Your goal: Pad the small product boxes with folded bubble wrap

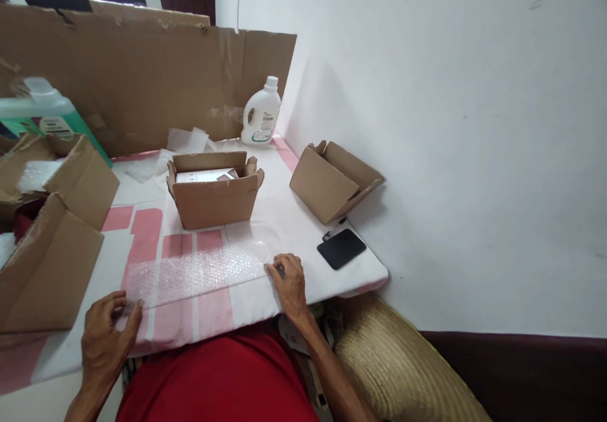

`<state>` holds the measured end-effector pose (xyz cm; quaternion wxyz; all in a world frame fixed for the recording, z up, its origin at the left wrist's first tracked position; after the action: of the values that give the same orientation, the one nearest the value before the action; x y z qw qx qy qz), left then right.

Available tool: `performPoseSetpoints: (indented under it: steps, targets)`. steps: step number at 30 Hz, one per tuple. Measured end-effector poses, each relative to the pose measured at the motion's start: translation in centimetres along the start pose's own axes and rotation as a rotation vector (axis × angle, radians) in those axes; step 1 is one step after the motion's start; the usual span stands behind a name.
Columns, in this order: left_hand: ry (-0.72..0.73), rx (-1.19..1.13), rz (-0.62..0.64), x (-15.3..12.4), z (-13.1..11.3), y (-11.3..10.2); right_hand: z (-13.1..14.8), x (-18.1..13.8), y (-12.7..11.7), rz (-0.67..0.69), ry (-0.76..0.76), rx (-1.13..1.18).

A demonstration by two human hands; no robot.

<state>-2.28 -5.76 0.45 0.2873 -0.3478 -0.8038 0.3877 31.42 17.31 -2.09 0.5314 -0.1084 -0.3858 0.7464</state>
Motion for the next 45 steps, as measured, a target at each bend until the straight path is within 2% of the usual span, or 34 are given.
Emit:
performPoseSetpoints:
  steps: [3, 5, 6, 7, 9, 10, 12, 14, 16, 21, 24, 26, 29, 33, 36, 40, 45]
  targets:
    - [-0.023, -0.001, -0.095, -0.7, -1.5, -0.3, 1.4, -0.5, -0.3, -0.096, -0.026, -0.028]
    - [0.099, 0.068, -0.134, -1.0, -3.6, 0.4, 3.9, -1.2, 0.7, -0.130, -0.068, -0.039]
    - [0.191, 0.107, -0.109, -1.0, -4.7, 1.2, 5.8, -1.5, 1.7, -0.100, -0.121, -0.042]
    - [0.297, 0.140, -0.053, -1.0, -5.7, 2.5, 7.9, -1.8, 3.0, -0.045, -0.197, -0.045]
    - [0.519, 0.192, 0.074, -1.0, -6.9, 5.3, 12.8, -2.4, 6.7, 0.229, -0.497, -0.062]
    - [0.596, 0.225, 0.112, -1.0, -7.0, 6.5, 14.4, -2.5, 8.3, 0.320, -0.561, -0.087]
    - [0.649, 0.303, 0.146, -0.7, -6.4, 8.3, 15.9, -2.2, 10.8, 0.456, -0.581, -0.133]
    - [0.584, 0.357, 0.167, -0.1, -5.3, 9.0, 15.1, -1.6, 12.0, 0.519, -0.531, -0.176]
    - [0.508, 0.374, 0.196, 0.1, -4.7, 8.9, 12.8, -1.0, 11.9, 0.532, -0.470, -0.221]
    - [0.479, 0.380, 0.208, -0.1, -5.4, 7.7, 5.1, -0.1, 7.2, 0.484, -0.170, -0.349]
    - [0.483, 0.397, 0.235, 0.5, -4.7, 7.6, 2.4, 0.1, 4.6, 0.460, -0.050, -0.391]
    - [0.494, 0.383, 0.244, 1.3, -3.6, 7.4, 1.8, 0.1, 4.0, 0.453, -0.044, -0.394]
    - [0.584, 0.315, 0.240, 2.4, -2.0, 6.4, 1.6, 0.4, 4.0, 0.467, -0.065, -0.398]
    - [0.692, 0.342, 0.196, 2.6, -1.3, 4.5, 1.0, 1.8, 3.8, 0.516, -0.089, -0.421]
    - [0.716, 0.370, 0.227, 1.3, -2.0, 3.6, 0.4, 3.3, 3.3, 0.543, -0.096, -0.439]
    - [0.758, 0.395, 0.262, -1.8, -3.5, 3.2, -0.1, 5.0, 3.1, 0.556, -0.113, -0.455]
    - [0.945, 0.410, 0.266, -4.3, -4.1, 3.0, -0.7, 6.0, 3.0, 0.559, -0.146, -0.464]
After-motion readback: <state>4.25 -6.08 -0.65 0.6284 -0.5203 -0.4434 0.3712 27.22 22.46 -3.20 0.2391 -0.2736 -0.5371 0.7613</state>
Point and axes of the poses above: each hand's wrist, its own x-axis towards the middle knuckle, its own y-axis out of the palm, z = x × y, the point moved 5 cm from there along x, towards the middle knuckle, and after that the axes turned 12 degrees about z, right-handed, at the moved point
